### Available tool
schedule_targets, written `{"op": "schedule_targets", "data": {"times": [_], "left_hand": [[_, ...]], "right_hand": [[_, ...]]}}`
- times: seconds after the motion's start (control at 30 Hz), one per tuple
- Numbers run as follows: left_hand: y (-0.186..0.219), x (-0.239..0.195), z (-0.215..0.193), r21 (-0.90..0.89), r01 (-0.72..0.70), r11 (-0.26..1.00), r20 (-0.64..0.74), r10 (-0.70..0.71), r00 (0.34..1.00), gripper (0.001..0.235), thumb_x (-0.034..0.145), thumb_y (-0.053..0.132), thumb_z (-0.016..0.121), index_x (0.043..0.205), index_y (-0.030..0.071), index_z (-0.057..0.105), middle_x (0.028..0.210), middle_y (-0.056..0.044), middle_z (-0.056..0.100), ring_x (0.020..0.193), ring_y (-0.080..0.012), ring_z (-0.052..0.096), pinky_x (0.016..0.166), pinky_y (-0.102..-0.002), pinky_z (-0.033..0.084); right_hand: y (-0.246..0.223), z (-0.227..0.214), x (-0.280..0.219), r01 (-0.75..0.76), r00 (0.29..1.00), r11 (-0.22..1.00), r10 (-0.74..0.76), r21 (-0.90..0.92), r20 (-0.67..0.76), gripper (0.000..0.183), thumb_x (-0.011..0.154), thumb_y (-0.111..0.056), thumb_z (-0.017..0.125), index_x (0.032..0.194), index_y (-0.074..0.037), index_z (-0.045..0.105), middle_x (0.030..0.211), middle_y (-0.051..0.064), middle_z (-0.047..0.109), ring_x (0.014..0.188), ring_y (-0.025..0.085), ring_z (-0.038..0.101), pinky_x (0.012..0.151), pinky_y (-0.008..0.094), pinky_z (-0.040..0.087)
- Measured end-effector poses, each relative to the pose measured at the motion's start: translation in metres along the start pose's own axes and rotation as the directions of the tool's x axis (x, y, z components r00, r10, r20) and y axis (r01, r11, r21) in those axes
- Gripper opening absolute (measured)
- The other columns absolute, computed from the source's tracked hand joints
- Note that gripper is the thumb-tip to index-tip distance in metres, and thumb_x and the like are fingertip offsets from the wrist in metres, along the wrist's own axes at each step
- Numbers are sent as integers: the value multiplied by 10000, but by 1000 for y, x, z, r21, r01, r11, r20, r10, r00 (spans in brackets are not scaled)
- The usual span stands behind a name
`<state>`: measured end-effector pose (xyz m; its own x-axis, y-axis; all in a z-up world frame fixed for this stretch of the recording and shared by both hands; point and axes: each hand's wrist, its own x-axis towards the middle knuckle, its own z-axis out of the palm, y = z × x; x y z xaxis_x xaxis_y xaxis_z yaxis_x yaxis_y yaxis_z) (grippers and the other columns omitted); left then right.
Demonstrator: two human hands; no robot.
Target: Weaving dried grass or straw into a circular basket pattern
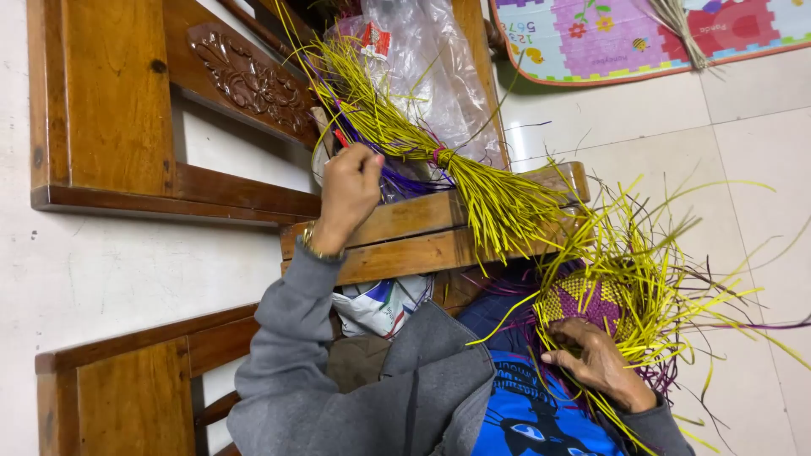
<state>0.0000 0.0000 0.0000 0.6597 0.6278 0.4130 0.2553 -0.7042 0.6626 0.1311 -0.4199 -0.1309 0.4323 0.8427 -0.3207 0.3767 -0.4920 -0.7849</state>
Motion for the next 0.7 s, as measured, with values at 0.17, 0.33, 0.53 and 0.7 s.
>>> {"op": "schedule_targets", "data": {"times": [0.17,0.33,0.53,0.7], "left_hand": [[107,-55,-14,-355,-75,932,-28,70,997,123,897,-7,479,989,13,559,821,-57,570,700,-173,529,647,-272,441],[182,-122,32,-523,-449,725,202,617,761,326,735,-62,544,1061,-64,557,876,-172,626,626,-308,571,563,-377,453],[215,-166,79,-466,-479,744,281,638,717,139,755,-26,590,855,1,496,731,-144,555,544,-311,539,477,-380,417],[194,-169,119,-238,-654,718,126,691,712,95,713,131,558,806,122,574,601,-38,517,535,-246,582,508,-357,491]], "right_hand": [[-52,-37,-28,239,957,971,-238,-18,-163,352,625,-259,815,897,-63,708,785,21,727,656,172,656,633,297,539],[-92,-51,-87,501,771,862,-403,78,-494,509,535,-147,823,1020,-60,695,1075,96,651,959,218,640,891,329,526],[-118,-47,-88,391,654,768,-619,-507,-434,449,761,-200,672,1157,1,605,1136,146,641,982,299,617,904,404,453],[-81,-28,-87,559,713,800,-329,219,-619,345,894,-115,552,554,-60,530,500,56,469,465,176,377,455,330,384]]}}
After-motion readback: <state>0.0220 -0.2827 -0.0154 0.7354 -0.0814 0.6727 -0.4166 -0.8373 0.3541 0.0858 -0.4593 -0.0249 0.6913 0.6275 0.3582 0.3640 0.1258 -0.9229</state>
